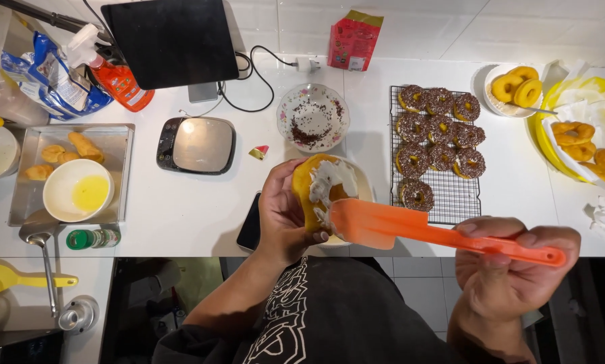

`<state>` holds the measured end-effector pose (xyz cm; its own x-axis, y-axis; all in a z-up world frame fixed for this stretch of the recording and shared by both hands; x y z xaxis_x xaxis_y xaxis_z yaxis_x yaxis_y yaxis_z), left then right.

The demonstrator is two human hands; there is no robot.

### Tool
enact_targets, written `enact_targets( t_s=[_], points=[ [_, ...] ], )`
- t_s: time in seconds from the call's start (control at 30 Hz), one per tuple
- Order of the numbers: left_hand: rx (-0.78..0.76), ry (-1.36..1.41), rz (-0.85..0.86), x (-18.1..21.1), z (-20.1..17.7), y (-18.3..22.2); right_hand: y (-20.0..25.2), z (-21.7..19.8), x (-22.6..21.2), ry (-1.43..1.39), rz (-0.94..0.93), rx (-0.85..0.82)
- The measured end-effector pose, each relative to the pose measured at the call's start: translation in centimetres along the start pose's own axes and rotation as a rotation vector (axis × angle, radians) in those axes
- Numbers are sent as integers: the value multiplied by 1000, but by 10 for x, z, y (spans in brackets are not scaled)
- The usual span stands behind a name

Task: Glazing and decorating donuts with white frosting and chocolate sprinkles at a bakery counter.

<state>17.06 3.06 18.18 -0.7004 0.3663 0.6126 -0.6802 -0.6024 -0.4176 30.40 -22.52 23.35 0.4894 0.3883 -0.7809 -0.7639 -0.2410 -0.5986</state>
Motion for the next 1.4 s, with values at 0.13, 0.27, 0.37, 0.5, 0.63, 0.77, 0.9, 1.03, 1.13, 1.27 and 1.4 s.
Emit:
enact_targets(
  t_s=[0.13, 0.27, 0.37, 0.5, 0.63, 0.77, 0.9, 1.03, 1.13, 1.27, 1.4],
  points=[
    [3, -10, 3, 9, -7, 1, -11, -22, 13, 69, -23, -95],
    [65, -108, 30, 21, -25, 10, -25, -12, 41, 148, -131, -176],
    [131, -215, -5, 27, -48, 18, -3, 35, 100, 500, 24, -483],
    [285, -369, -26, 28, -92, 39, 47, 72, 181, 532, -30, -530],
    [403, -410, -55, 29, -118, 64, 75, 100, 210, 531, 124, -682],
    [443, -348, -29, 32, -116, 72, 75, 115, 192, 553, 130, -885],
    [443, -323, -49, 31, -115, 77, 63, 102, 188, 752, 431, -1093],
    [372, -304, -50, 27, -112, 72, 39, 86, 176, 881, 631, -987],
    [321, -271, -33, 26, -93, 59, 13, 55, 159, 486, 334, -633],
    [243, -232, 3, 27, -74, 42, -2, 12, 125, 113, 319, -431],
    [58, -195, -40, 23, -47, 27, -4, -24, 81, -254, 446, -60]
  ],
)
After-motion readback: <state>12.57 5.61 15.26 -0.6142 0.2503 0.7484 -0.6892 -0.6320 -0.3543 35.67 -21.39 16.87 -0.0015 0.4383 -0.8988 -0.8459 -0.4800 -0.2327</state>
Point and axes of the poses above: each hand's wrist, its own y-axis away from the middle knuckle, its own z-axis out of the palm, x = y × z, the point moved 6 cm from there along -y, towards the middle knuckle
